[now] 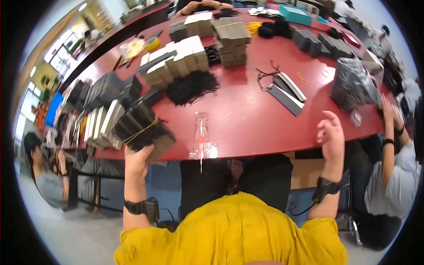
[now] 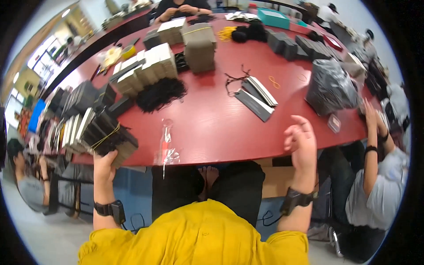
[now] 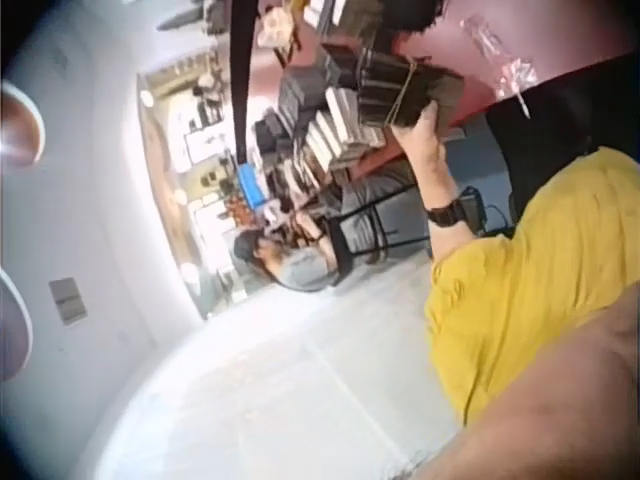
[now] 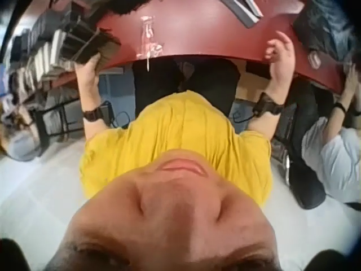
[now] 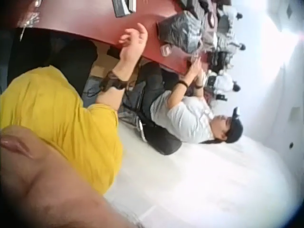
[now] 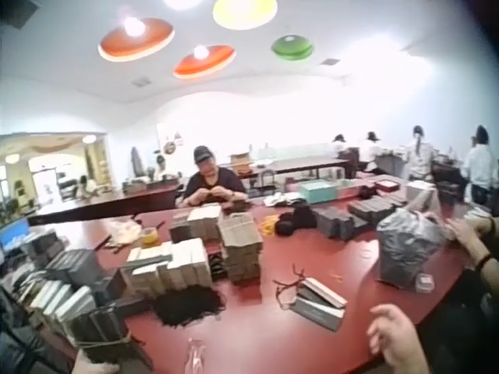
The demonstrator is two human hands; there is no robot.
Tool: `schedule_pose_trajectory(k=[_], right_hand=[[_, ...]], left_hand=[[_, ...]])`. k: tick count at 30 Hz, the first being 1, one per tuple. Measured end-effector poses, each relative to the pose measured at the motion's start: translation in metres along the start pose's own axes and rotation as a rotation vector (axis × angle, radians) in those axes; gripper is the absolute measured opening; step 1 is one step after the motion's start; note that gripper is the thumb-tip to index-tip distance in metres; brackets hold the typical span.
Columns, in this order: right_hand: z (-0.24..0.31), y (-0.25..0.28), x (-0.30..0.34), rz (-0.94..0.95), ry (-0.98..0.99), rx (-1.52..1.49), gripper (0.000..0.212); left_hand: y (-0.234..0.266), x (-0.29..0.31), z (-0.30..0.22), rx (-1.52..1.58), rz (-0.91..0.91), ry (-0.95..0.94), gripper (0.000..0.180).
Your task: Organizing and securing stacks of clothing tags with elastic bands.
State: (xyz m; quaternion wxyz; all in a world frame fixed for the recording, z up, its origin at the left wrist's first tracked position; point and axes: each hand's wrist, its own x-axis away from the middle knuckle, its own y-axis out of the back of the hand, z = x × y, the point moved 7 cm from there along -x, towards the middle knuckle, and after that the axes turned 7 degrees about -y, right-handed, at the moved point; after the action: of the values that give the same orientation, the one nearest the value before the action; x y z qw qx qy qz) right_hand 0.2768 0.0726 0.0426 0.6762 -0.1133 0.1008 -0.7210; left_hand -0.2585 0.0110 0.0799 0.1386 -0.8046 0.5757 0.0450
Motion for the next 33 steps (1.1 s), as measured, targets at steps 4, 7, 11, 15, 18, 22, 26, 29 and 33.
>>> schedule_pose_trajectory(k=[4, 7, 11, 15, 18, 22, 26, 29, 33], right_hand=[[0.023, -0.039, -0.026, -0.171, 0.312, -0.129, 0.042], [0.043, 0.169, -0.045, -0.347, 0.355, -0.612, 0.027], [0.022, -0.077, 0.009, 0.01, 0.227, -0.093, 0.02], [-0.012, -0.251, 0.063, 0.172, 0.485, 0.553, 0.044], [-0.01, -0.293, 0.071, 0.29, 0.458, 0.675, 0.096], [-0.023, -0.261, 0.052, 0.425, 0.029, -0.155, 0.055], [-0.039, -0.239, 0.045, 0.506, -0.051, -0.506, 0.052], [0.02, -0.171, 0.039, 0.392, 0.139, -0.587, 0.055], [0.092, -0.008, 0.033, -0.152, 0.321, -0.561, 0.051]], left_hand=[[-0.018, 0.011, -0.006, 0.033, 0.119, 0.1, 0.053], [-0.052, -0.001, -0.005, 0.217, 0.319, 0.114, 0.052], [-0.081, -0.001, 0.002, 0.283, 0.417, 0.128, 0.058], [-0.092, 0.0, 0.006, 0.174, 0.368, 0.04, 0.054], [-0.127, 0.009, -0.021, -0.089, 0.38, -0.152, 0.059], [-0.172, 0.051, -0.049, -0.284, 0.841, -0.49, 0.084], [-0.138, 0.047, -0.036, -0.06, 0.663, -0.297, 0.061], [-0.108, 0.03, -0.022, -0.061, 0.56, -0.215, 0.052], [-0.082, 0.021, 0.004, -0.142, 0.575, -0.114, 0.047]])
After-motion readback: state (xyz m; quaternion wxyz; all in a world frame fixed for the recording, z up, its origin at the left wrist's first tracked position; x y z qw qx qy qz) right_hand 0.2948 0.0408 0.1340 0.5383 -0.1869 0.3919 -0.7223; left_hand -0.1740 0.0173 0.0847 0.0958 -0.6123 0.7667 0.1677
